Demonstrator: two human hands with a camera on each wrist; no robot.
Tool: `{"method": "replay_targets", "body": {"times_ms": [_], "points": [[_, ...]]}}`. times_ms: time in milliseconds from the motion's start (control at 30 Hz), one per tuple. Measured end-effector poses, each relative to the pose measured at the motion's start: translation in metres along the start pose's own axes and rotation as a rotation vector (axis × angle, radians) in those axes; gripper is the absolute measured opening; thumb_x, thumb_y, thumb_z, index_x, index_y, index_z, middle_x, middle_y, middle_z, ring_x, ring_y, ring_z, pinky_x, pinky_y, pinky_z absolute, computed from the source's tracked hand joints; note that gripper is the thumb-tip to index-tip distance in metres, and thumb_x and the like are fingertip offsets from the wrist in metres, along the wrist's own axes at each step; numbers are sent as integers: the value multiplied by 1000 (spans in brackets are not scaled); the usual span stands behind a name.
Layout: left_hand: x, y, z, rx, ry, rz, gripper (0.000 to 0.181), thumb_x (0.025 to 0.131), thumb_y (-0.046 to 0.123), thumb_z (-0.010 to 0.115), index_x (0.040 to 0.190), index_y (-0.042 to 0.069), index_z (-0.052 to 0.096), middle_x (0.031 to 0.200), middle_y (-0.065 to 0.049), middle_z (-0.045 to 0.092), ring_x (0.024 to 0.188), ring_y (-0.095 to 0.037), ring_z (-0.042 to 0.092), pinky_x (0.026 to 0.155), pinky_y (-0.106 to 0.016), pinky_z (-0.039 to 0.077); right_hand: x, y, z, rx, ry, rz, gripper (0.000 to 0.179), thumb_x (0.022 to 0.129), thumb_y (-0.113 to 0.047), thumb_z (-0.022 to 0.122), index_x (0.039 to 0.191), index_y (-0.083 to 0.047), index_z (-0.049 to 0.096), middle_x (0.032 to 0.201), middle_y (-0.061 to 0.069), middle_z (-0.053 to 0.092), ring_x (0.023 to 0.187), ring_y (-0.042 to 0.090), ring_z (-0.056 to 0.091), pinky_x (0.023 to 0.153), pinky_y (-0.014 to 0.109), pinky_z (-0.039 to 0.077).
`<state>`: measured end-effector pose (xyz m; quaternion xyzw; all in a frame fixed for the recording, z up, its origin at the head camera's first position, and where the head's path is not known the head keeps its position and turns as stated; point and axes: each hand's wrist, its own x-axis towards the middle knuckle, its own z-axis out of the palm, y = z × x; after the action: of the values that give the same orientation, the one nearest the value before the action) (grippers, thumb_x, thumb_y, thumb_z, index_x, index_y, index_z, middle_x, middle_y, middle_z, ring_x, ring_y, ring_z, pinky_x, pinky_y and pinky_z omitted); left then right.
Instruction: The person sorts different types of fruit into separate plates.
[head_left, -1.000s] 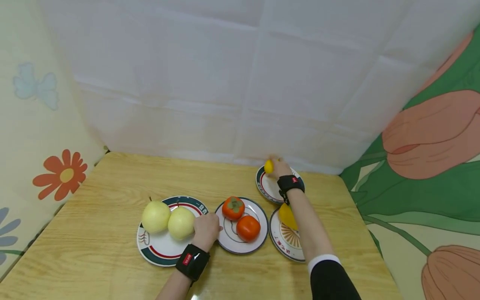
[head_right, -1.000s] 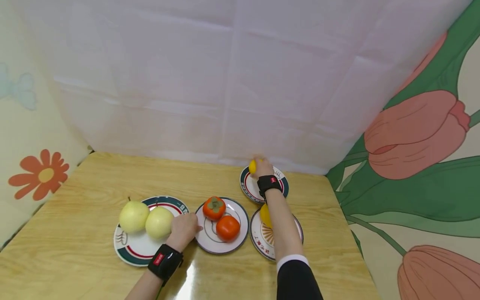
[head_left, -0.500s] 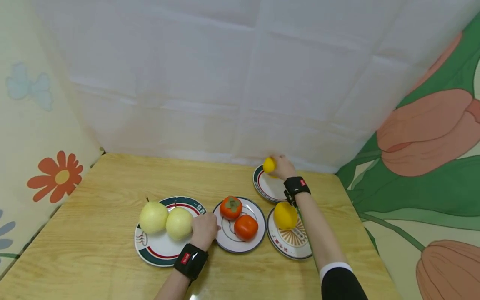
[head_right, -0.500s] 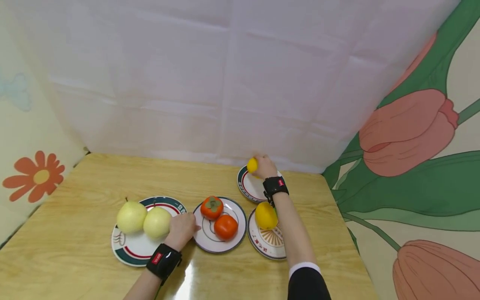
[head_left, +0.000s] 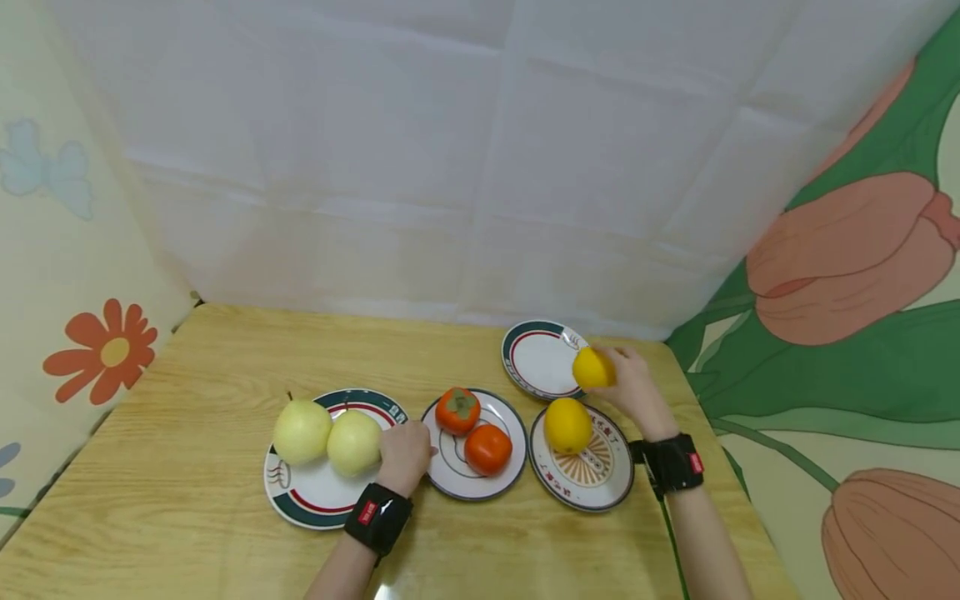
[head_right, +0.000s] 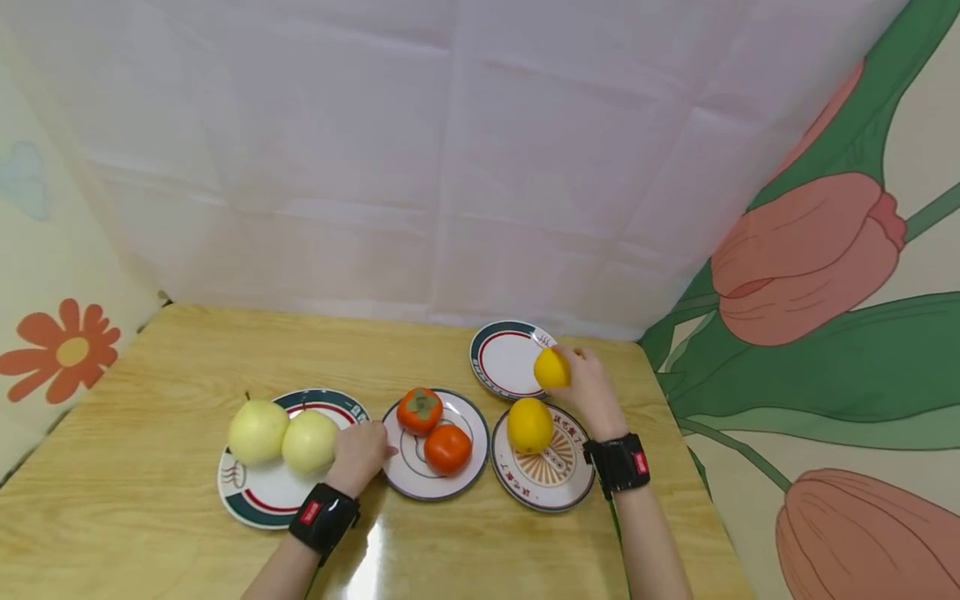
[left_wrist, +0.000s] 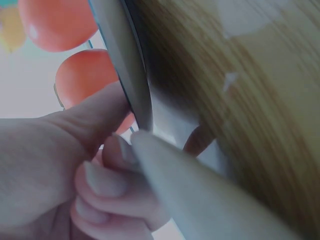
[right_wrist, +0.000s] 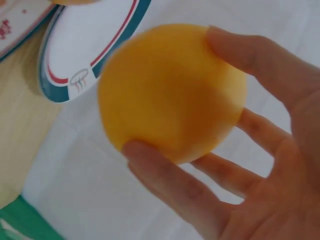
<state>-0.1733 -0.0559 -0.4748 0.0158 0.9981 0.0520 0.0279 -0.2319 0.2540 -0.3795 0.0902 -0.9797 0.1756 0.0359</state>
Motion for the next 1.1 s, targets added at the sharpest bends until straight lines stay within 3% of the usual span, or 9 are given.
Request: {"method": "replay_targets", "body": {"times_ms": [100,200,400,733,1100], "points": [[1,0,0,-11,6,-2,37,78,38,74,72,3,65,59,-3,52,54,-19,57,48,-31,46,-30,8,5,-21,-15,73,64,75,-14,79,132,-5,52,128,30,50,109,46,54,89,60,46],[1,-2,-1,-19,3,-13,37,78,38,74,73,3,65,59,-4,54,55,-20,58,49,-32,46,-53,13,15,-41,-15,95,64,72,-14,80,130,-5,55,125,30,53,105,45,57,88,59,46],[1,-2,-2,-19,-4,-4,37,79,38,74,74,2,65,58,-4,52,54,-20,57,48,-31,45,-79,18,35,-62,-14,130,63,68,-15,83,126,-6,59,119,29,56,101,43,59,86,58,48],[2,0,1,-21,1,-1,37,78,37,74,73,2,66,59,-4,53,55,-21,57,49,-31,45,-91,17,51,-54,-72,210,64,70,-16,82,128,-8,57,122,26,54,102,41,58,87,59,47],[3,-1,1,-47,-5,-10,34,77,35,75,74,2,67,63,-6,59,60,-23,61,51,-34,46,-94,13,52,-92,-59,199,65,74,-27,80,131,-9,54,123,26,52,98,42,58,82,58,48]]}}
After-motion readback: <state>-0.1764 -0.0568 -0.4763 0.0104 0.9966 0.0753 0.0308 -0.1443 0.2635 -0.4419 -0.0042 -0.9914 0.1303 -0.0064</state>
